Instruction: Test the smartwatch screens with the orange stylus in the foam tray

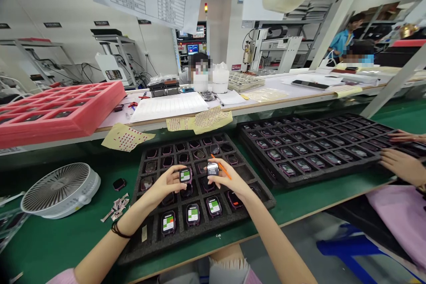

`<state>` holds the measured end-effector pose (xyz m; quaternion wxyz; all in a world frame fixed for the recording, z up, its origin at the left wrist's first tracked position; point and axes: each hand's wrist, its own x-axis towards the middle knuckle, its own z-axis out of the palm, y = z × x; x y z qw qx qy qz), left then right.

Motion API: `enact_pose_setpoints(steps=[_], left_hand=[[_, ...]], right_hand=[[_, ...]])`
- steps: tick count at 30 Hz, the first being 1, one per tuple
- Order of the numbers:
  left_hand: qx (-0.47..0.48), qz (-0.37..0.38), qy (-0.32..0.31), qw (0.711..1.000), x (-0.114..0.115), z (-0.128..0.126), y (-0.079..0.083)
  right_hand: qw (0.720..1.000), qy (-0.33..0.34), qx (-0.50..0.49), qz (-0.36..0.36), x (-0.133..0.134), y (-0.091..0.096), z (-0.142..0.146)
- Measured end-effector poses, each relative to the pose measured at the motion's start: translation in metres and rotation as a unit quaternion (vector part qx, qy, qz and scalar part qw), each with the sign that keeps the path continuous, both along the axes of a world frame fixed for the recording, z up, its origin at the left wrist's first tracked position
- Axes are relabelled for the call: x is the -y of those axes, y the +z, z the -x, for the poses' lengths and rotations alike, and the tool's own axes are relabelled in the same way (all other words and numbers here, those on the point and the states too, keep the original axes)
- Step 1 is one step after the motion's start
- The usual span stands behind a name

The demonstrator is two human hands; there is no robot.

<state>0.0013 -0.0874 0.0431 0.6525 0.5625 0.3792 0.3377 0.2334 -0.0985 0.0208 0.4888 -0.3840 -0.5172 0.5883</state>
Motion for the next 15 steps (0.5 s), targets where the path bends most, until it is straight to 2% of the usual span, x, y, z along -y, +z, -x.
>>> enact_pose_setpoints(steps=[4,9,15], left_hand=[[-0.007,-0.003,-0.013,1.0,-0.012,-0.003,-0.016],[-0.035,-0.02,0.017,0.999,-0.015,0.004,-0.036],[-0.061,-0.067,-0.007,0.996,-0.003,0.003,-0.033]], right_hand=[[0.999,-0.022,0.027,-0.019,0.002,-0.009,-0.002],[0.998,-0.029,0.053,-0.021,0.006,-0.012,-0.001],[0.997,-0.032,0.052,-0.037,0.009,-0.013,0.002]])
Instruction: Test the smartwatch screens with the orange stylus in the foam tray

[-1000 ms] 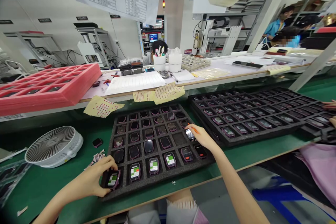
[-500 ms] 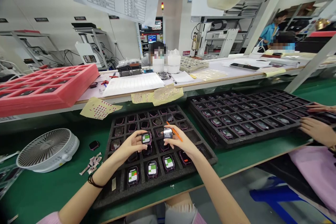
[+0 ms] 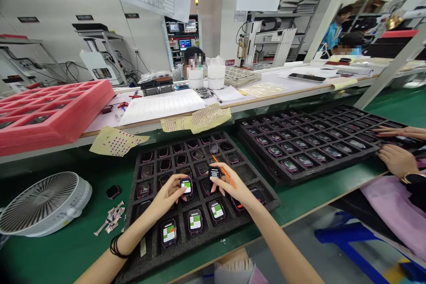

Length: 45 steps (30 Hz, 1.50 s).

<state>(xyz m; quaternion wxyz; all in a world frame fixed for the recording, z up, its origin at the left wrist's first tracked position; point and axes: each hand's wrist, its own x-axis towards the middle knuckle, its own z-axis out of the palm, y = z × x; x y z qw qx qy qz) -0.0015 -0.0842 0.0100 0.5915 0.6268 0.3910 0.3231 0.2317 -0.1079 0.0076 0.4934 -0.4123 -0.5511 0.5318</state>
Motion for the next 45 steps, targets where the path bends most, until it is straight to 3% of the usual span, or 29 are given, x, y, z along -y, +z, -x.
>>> enact_pose_setpoints(steps=[19,26,45], left_hand=[[0.017,0.002,0.012,1.0,0.0017,0.0006,-0.0011],[0.006,0.005,0.008,1.0,0.0028,0.0007,0.0012],[0.008,0.016,0.013,1.0,0.0025,0.0001,0.0016]], right_hand=[[1.0,-0.006,0.021,0.0,0.0043,0.0039,0.0006],[0.999,-0.028,-0.012,0.018,0.0031,0.0051,-0.0001],[1.0,-0.001,0.014,-0.005,0.0059,0.0022,-0.0004]])
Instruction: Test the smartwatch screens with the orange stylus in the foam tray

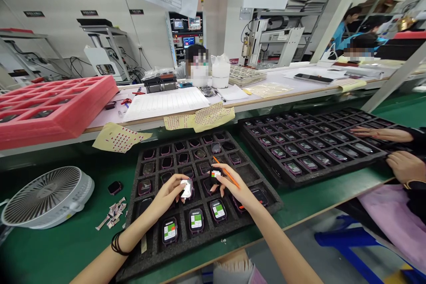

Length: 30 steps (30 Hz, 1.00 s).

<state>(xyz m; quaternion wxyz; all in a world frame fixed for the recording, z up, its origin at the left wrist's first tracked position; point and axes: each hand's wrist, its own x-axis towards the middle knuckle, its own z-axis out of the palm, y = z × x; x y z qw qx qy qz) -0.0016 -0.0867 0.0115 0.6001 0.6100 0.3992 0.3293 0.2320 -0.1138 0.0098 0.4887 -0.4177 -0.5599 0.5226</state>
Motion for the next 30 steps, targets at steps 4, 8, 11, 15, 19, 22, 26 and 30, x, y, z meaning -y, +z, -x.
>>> enact_pose_setpoints(steps=[4,8,11,15,19,22,26,30], left_hand=[[0.024,0.01,-0.009,1.0,0.0005,-0.0006,-0.0008],[0.027,0.009,-0.013,1.0,0.0007,-0.0012,-0.0011],[0.017,0.006,-0.013,1.0,0.001,-0.0011,-0.0009],[-0.001,-0.001,-0.015,1.0,0.0019,-0.0003,-0.0008],[-0.028,-0.017,-0.022,0.999,0.0029,0.0006,-0.0012],[-0.038,-0.026,-0.026,0.999,0.0034,0.0005,-0.0007],[-0.035,-0.025,-0.014,0.999,0.0028,-0.0002,0.0002],[-0.04,-0.036,-0.003,0.999,0.0025,-0.0003,0.0004]], right_hand=[[1.0,0.002,0.001,-0.003,-0.0004,-0.0026,-0.0008],[1.0,0.0,0.005,0.0,0.0,-0.0027,-0.0011],[1.0,0.001,0.007,0.005,0.0008,-0.0009,-0.0009],[1.0,-0.002,0.015,0.008,0.0015,0.0001,-0.0005],[0.998,0.02,0.054,0.014,0.0021,-0.0002,-0.0007],[0.998,0.032,0.046,0.023,0.0012,-0.001,-0.0013],[0.999,0.001,-0.02,0.042,-0.0011,-0.0024,-0.0024],[0.998,0.007,-0.034,0.056,-0.0005,-0.0013,-0.0024]])
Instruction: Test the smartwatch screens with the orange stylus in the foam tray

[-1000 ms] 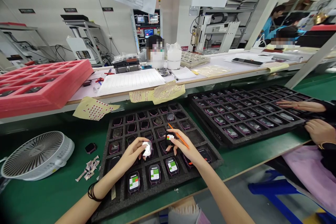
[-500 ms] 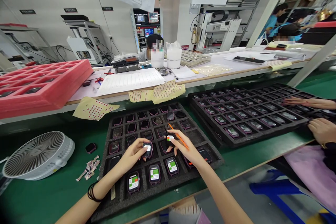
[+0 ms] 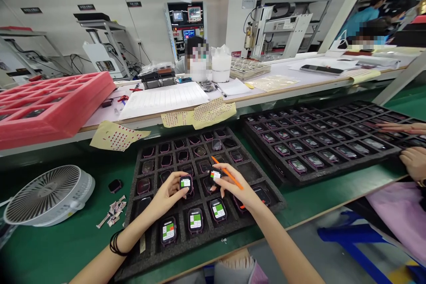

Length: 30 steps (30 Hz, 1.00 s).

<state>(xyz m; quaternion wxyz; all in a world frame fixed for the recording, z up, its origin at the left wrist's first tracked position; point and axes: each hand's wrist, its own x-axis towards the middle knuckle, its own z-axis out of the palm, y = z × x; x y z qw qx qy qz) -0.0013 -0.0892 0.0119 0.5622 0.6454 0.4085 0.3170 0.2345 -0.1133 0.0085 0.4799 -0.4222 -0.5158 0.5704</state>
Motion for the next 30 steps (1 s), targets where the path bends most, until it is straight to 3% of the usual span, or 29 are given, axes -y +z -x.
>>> enact_pose_setpoints(steps=[6,30], left_hand=[[-0.009,-0.031,0.003,0.999,0.0006,0.0004,-0.0001],[0.003,-0.019,0.006,1.0,0.0022,0.0006,0.0037]], right_hand=[[1.0,-0.001,0.02,0.015,0.0008,0.0027,0.002],[1.0,-0.011,0.018,-0.014,0.0017,0.003,0.0021]])
